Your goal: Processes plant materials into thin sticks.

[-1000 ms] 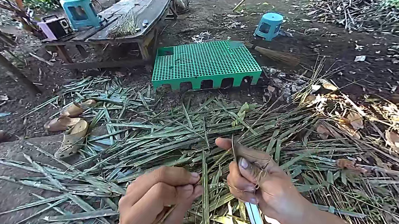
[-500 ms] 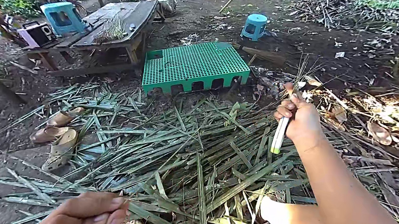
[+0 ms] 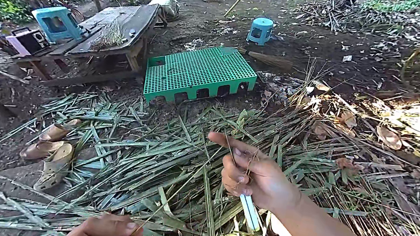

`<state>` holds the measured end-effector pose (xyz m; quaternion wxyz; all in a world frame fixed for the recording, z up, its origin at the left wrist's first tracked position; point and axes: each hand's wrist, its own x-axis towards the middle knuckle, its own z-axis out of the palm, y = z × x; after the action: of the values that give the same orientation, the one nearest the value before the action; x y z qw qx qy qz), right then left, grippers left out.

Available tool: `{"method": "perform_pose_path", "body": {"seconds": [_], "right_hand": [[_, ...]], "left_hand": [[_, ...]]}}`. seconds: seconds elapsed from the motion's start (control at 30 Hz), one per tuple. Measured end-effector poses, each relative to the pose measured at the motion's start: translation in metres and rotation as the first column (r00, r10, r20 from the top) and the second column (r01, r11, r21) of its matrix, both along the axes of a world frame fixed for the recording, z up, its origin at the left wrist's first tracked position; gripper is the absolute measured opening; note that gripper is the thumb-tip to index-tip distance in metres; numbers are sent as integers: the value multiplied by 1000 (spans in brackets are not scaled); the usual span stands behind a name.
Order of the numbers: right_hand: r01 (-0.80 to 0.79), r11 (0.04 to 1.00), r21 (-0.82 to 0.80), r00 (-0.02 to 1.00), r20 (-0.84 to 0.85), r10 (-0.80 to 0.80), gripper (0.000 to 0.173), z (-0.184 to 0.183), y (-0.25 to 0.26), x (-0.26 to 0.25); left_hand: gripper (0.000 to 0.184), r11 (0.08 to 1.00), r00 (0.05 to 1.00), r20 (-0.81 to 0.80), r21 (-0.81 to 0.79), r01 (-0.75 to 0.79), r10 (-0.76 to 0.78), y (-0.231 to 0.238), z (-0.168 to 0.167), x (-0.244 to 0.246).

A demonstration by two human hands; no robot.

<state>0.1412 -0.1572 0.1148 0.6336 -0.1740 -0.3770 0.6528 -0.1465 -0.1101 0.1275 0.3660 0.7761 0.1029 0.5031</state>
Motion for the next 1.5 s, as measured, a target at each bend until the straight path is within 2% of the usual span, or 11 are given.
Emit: {"method": "perform_pose_path", "body": {"seconds": [0.37,0.53,0.63,0.7,0.8,0.9,0.97,1.1,1.23,1.37,1.5], "right_hand": [[395,918,34,915,75,-396,41,8,6,76],[723,678,-133,688,56,-723,41,-2,12,125],[824,542,-164,566,289,-772,37,-6,14,126],[690,719,-83,660,478,-579,41,-4,9,98],[186,981,-61,799,590,-115,59,-3,2,33],[-163,983,-80,826,534,181,65,-5,0,-22],[-244,965,-100,846,465,262,60,-8,1,-38],[66,992,-109,914,406,-17,35,-10,12,-27],[455,856,-245,878,286,-385,30,0,23,10],[707,642,-298,707,253,-661,28,5,26,56],[812,479,-333,567,254,-784,27,2,17,104]], "left_hand": [[14,1000,1000,13,13,-29,28,7,7,-18],[14,997,997,10,-24,-79,80,24,9,-34],[14,989,958,-276,-99,-106,76,39,13,-42],[7,983,873,-483,-121,-139,64,43,7,-32],[6,979,602,-798,-138,-152,-19,40,4,4],[14,965,384,-902,-246,-85,-196,36,0,44],[19,960,430,-870,-279,-25,-242,34,-16,58],[25,902,594,-729,-431,-13,-340,33,-43,70],[28,852,677,-674,-507,-133,-296,31,-39,74],[28,909,665,-737,-350,-225,-120,48,-28,76],[31,968,640,-754,-26,-251,146,76,-16,73]]}}
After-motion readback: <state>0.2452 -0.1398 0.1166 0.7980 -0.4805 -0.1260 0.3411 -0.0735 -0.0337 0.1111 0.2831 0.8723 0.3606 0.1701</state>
